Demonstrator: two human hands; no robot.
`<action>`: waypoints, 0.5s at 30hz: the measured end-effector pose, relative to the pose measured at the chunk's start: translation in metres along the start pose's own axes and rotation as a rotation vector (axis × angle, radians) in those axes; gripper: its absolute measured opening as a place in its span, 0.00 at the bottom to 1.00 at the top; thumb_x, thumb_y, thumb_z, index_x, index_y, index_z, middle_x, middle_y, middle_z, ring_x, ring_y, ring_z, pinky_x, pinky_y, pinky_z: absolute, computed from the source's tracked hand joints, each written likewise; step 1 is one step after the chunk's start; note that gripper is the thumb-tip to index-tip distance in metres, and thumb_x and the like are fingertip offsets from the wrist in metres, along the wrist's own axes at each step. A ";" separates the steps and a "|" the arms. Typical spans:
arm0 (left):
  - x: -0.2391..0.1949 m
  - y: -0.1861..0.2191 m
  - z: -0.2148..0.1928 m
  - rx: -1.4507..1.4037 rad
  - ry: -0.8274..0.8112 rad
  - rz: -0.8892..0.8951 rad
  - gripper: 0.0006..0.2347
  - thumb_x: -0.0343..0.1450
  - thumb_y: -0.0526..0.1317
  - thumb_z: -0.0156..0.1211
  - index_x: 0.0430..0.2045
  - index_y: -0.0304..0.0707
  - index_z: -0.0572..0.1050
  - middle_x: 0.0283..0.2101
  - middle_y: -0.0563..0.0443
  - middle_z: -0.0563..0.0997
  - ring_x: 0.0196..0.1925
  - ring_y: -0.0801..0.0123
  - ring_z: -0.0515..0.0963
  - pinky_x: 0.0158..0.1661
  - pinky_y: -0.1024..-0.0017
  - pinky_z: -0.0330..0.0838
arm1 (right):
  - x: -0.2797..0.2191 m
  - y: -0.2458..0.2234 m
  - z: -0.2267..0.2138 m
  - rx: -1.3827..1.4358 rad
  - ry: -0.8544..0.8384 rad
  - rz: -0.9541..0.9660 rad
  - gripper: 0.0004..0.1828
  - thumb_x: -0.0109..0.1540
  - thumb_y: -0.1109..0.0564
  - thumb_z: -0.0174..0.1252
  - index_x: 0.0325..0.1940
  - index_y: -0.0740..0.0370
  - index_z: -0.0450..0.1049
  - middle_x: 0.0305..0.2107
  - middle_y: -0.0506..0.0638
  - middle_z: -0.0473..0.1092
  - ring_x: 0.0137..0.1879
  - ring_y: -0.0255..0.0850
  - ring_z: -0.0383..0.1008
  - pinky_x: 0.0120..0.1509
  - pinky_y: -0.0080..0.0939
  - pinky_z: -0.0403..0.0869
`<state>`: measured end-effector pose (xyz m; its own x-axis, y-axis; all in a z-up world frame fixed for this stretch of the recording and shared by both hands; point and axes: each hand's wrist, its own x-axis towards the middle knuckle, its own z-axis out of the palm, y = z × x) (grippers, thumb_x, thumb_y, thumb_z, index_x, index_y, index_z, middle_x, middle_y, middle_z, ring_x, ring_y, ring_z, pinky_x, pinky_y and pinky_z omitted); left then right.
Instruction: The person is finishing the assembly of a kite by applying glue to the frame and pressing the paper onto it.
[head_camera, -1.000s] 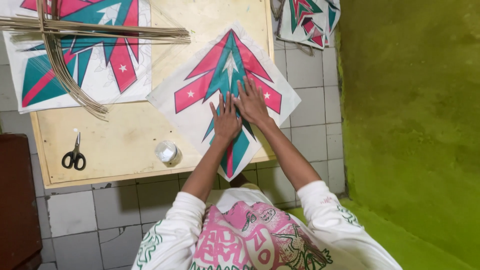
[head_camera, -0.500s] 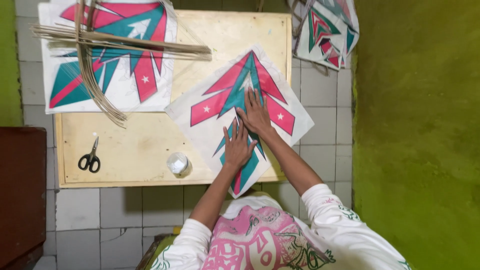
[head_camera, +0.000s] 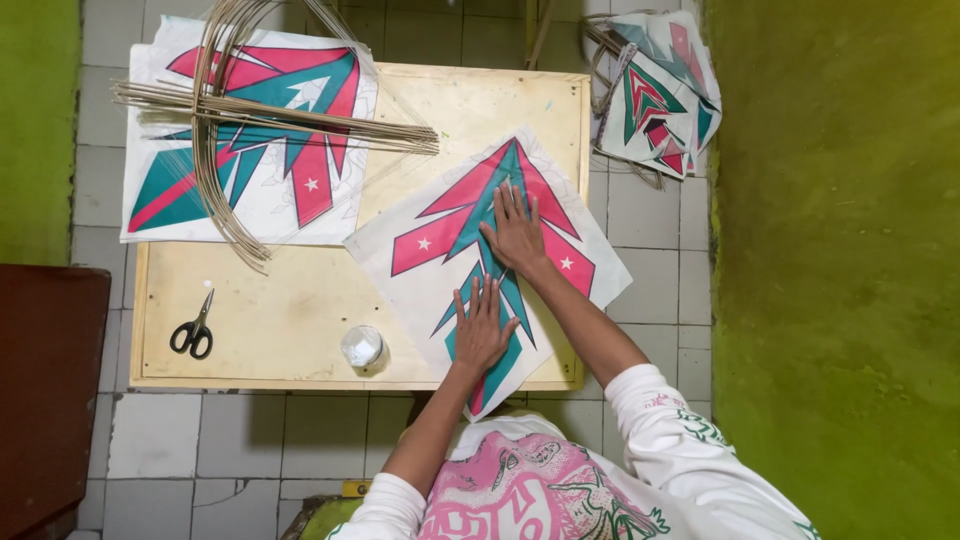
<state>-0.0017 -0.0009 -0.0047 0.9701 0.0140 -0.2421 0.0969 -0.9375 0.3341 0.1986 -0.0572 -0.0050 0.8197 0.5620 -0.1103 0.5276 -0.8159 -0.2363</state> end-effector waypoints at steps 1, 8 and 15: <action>-0.001 -0.001 0.002 0.000 0.002 -0.003 0.35 0.77 0.65 0.24 0.75 0.40 0.42 0.80 0.46 0.40 0.81 0.53 0.32 0.73 0.40 0.21 | 0.004 0.000 0.001 0.000 0.000 -0.003 0.40 0.72 0.33 0.35 0.80 0.62 0.49 0.76 0.60 0.46 0.82 0.56 0.41 0.80 0.72 0.39; -0.001 -0.003 0.016 0.017 0.153 0.025 0.35 0.77 0.65 0.27 0.75 0.40 0.45 0.79 0.46 0.43 0.81 0.53 0.36 0.73 0.41 0.22 | 0.022 0.005 0.014 0.014 0.059 -0.011 0.40 0.72 0.33 0.37 0.79 0.62 0.50 0.75 0.63 0.48 0.81 0.59 0.45 0.79 0.76 0.42; -0.001 -0.003 0.015 0.054 0.235 0.029 0.35 0.77 0.66 0.27 0.75 0.42 0.46 0.79 0.47 0.44 0.81 0.55 0.37 0.74 0.42 0.23 | 0.064 0.065 0.012 0.114 0.482 0.126 0.29 0.69 0.41 0.55 0.69 0.58 0.67 0.64 0.60 0.64 0.71 0.56 0.63 0.68 0.78 0.60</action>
<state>-0.0065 -0.0038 -0.0191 0.9980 0.0616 -0.0126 0.0627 -0.9559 0.2868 0.2832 -0.0728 -0.0390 0.8992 0.3116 0.3071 0.4124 -0.8383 -0.3566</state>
